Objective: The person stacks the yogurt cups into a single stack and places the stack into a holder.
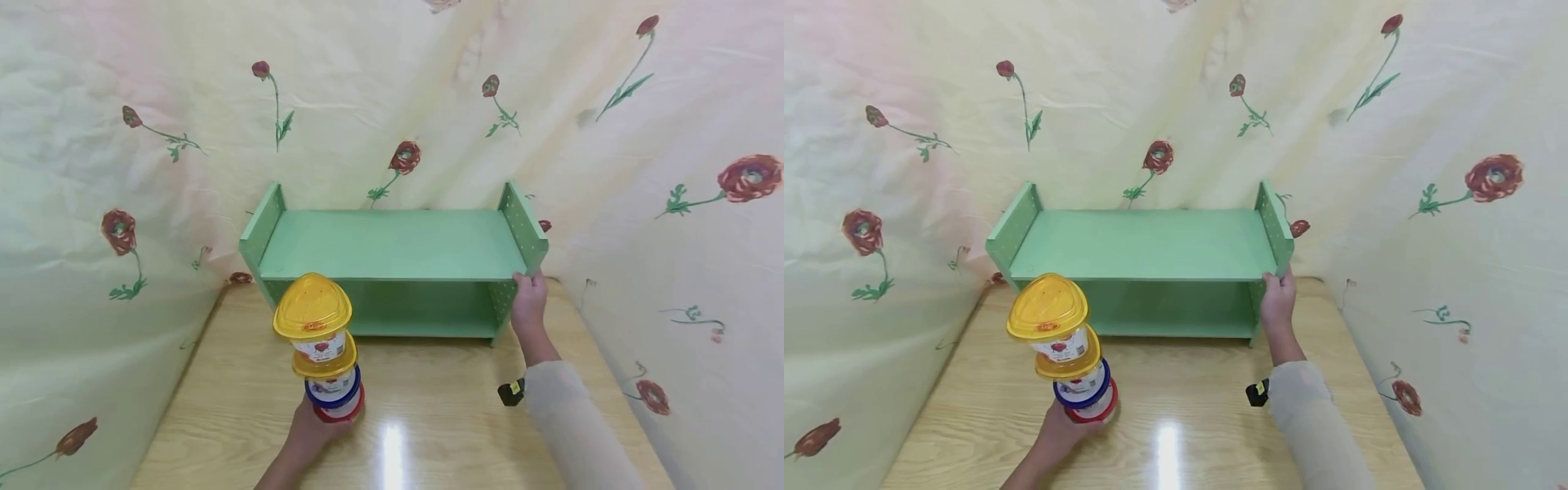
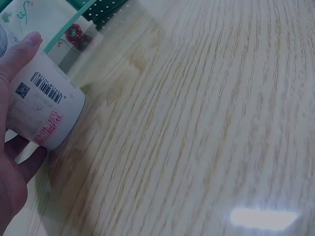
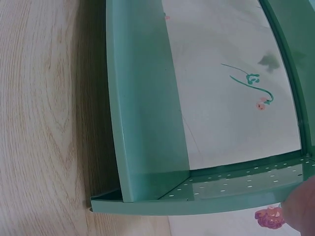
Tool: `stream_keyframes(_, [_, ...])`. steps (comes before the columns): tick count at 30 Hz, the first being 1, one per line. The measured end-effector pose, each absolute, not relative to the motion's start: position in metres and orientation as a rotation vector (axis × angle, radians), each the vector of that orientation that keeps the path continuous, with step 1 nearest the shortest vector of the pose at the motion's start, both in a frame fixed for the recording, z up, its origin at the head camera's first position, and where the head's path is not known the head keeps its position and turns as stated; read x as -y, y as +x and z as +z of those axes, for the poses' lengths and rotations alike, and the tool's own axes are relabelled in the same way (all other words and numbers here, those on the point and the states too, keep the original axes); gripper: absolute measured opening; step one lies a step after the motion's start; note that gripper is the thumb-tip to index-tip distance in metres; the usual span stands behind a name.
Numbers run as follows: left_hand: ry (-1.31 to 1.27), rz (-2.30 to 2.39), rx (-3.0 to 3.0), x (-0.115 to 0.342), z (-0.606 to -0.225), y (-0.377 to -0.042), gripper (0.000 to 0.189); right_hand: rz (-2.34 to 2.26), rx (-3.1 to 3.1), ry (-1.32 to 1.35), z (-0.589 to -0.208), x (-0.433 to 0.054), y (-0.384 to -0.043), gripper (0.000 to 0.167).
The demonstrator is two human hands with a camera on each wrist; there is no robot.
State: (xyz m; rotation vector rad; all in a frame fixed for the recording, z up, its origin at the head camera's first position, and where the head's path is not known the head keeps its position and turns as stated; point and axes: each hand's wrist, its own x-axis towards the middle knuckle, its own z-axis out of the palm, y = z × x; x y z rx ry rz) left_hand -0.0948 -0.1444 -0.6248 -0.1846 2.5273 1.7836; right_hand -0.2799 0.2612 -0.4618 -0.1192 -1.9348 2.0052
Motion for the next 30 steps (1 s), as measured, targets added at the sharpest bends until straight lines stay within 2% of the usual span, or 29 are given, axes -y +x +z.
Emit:
stream_keyframes(10, [-0.184,1.763,-2.531,0.135,-0.625,-0.102,0.105,1.994,1.946,-0.115,-0.464,-0.258,-0.277,0.057])
stream_keyframes(30, [0.015,1.863,-2.445,0.116,-0.621,-0.12,0.104,1.976,1.94,-0.127,-0.459,-0.256,-0.278,0.057])
